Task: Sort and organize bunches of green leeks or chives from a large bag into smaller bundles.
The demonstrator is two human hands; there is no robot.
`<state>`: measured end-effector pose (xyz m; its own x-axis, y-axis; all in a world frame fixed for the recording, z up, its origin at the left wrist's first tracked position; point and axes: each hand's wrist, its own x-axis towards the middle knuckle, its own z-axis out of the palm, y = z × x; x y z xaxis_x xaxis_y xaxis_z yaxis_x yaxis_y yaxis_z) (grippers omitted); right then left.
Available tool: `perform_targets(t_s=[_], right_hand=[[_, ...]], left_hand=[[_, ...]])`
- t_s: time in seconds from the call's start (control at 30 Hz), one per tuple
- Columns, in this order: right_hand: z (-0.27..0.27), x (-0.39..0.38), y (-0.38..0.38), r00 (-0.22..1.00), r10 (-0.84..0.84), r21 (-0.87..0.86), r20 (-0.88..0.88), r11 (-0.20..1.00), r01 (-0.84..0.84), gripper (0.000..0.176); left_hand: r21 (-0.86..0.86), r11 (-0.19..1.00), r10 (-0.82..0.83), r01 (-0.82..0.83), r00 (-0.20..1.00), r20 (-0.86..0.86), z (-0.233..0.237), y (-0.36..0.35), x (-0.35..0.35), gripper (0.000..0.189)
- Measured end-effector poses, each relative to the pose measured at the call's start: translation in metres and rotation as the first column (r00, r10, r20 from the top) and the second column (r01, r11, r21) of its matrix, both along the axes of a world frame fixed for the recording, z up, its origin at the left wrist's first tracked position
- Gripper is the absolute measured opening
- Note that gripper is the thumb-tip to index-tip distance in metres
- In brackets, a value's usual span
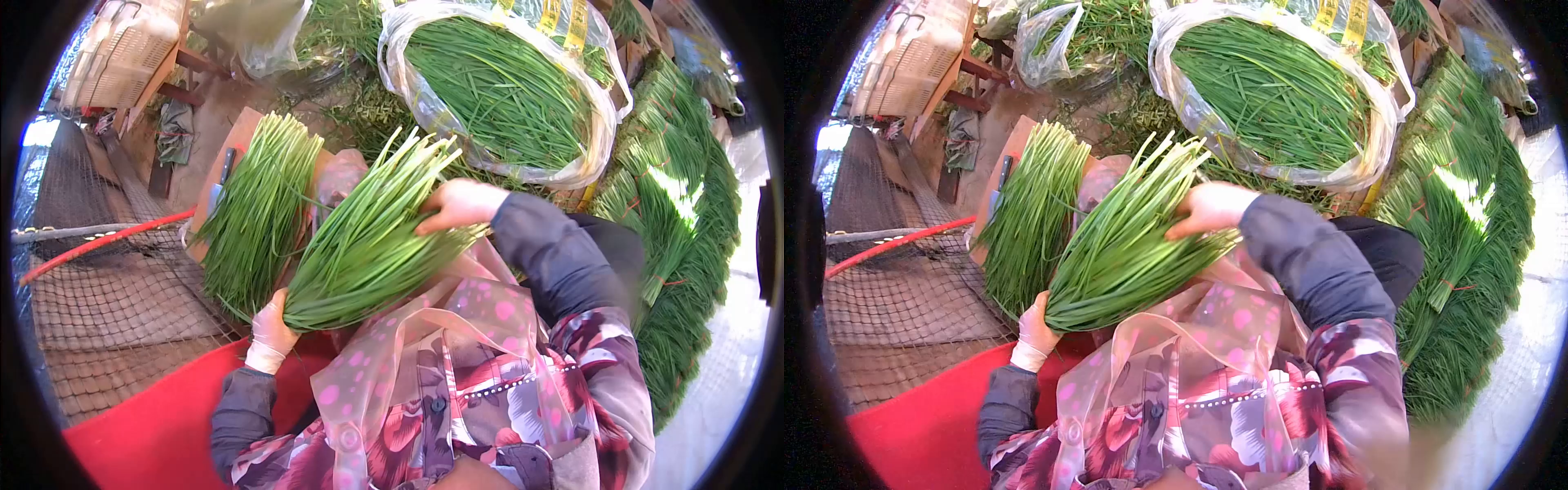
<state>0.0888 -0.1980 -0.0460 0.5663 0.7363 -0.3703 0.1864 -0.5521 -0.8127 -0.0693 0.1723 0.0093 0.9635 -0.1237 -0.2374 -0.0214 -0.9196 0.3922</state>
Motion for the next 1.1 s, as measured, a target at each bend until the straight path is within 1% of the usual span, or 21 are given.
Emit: perform_targets(t_s=[0.07,0.23,0.3,0.33,0.37,0.4,0.43,0.5,0.53,0.6,0.63,0.7,0.73,0.77,0.8,0.83,0.9,0.93,0.97,1.03,1.1], right_hand=[[-0.001,-0.003,-0.001,0.982,-0.186,0.073,-0.042,0.979,0.189,0.031],[-0.009,-0.01,-0.001,0.977,-0.212,0.066,0.019,0.975,0.21,0.026],[-0.03,-0.012,-0.004,0.937,-0.33,0.161,0.112,0.937,0.311,0.031],[-0.038,-0.007,-0.012,0.878,-0.477,0.245,-0.035,0.848,0.47,0.03],[-0.039,0.002,-0.033,0.865,-0.447,0.075,0.23,0.894,0.442,0.027],[-0.04,0.011,-0.055,0.912,-0.302,-0.316,0.277,0.868,0.384,0.028],[-0.043,0.014,-0.084,0.846,0.235,-0.582,0.478,0.806,0.105,0.031],[-0.088,0.023,-0.14,0.98,0.084,-0.858,0.179,0.502,0.114,0.053],[-0.063,0.032,-0.132,0.979,0.088,-0.858,0.183,0.5,0.116,0.053],[-0.02,0.047,-0.112,0.894,0.055,-0.635,0.445,0.723,0.272,0.079],[-0.034,0.058,-0.102,0.727,0.053,-0.394,0.684,0.866,0.308,0.099],[0.005,0.069,-0.043,0.735,0.059,-0.289,0.676,0.938,0.19,0.097],[-0.006,0.078,-0.025,0.723,0.149,-0.325,0.675,0.939,0.111,0.086],[-0.035,0.083,-0.015,0.592,0.142,-0.208,0.794,0.977,0.043,0.058],[-0.059,0.09,-0.003,0.882,0.02,-0.204,0.47,0.975,0.087,0.046],[-0.067,0.094,0.006,0.992,-0.115,-0.219,0.053,0.968,0.124,0.035],[-0.072,0.071,-0.009,0.938,-0.174,-0.021,0.3,0.982,0.188,0.023],[-0.033,0.054,-0.012,0.901,-0.432,-0.099,-0.037,0.899,0.427,0.027],[-0.044,0.052,-0.028,0.925,-0.379,-0.037,0.029,0.924,0.38,0.028],[-0.043,0.042,-0.05,0.885,-0.464,-0.16,0.027,0.872,0.462,0.027],[-0.037,0.03,-0.071,0.805,-0.588,-0.141,-0.074,0.805,0.576,0.026]], left_hand=[[0.002,1.0,-0.016,0.016,0.999,0.034,-0.002,0.0,-0.001,0.058],[0.04,0.993,-0.115,0.11,0.984,0.139,0.001,0.003,-0.001,0.061],[0.043,0.991,-0.132,0.127,0.978,0.16,0.004,0.005,-0.001,0.062],[0.051,0.988,-0.154,0.147,0.972,0.178,0.004,0.007,-0.002,0.063],[0.05,0.989,-0.144,0.137,0.973,0.182,0.003,0.011,-0.003,0.063],[0.075,0.987,-0.152,0.139,0.969,0.193,0.002,0.018,-0.006,0.062],[0.101,0.984,-0.165,0.148,0.967,0.196,0.004,0.025,-0.011,0.062],[0.109,0.982,-0.174,0.153,0.96,0.221,0.004,0.034,-0.009,0.062],[0.113,0.98,-0.184,0.162,0.958,0.221,0.001,0.038,-0.009,0.062],[0.124,0.978,-0.188,0.165,0.961,0.201,0.001,0.035,-0.009,0.059],[0.128,0.977,-0.192,0.169,0.962,0.196,0.001,0.033,-0.008,0.059],[0.095,0.979,-0.197,0.18,0.957,0.214,-0.001,0.031,-0.001,0.056],[0.089,0.981,-0.186,0.173,0.967,0.171,0.0,0.031,0.001,0.054],[0.095,0.98,-0.189,0.175,0.967,0.17,0.001,0.032,0.001,0.054],[0.04,0.987,-0.161,0.157,0.978,0.129,-0.001,0.034,0.001,0.055],[-0.016,0.991,-0.133,0.135,0.987,0.086,-0.004,0.037,0.0,0.056],[0.012,0.998,-0.063,0.064,0.997,-0.045,-0.01,0.045,-0.005,0.061],[-0.011,0.999,-0.04,0.039,0.995,-0.092,-0.008,0.041,-0.004,0.062],[-0.034,0.999,-0.023,0.019,0.99,-0.139,-0.007,0.039,-0.004,0.063],[-0.108,0.994,-0.035,0.019,0.988,-0.149,-0.014,0.04,-0.001,0.063],[-0.136,0.99,-0.061,0.038,0.984,-0.17,-0.018,0.037,0.002,0.062]])
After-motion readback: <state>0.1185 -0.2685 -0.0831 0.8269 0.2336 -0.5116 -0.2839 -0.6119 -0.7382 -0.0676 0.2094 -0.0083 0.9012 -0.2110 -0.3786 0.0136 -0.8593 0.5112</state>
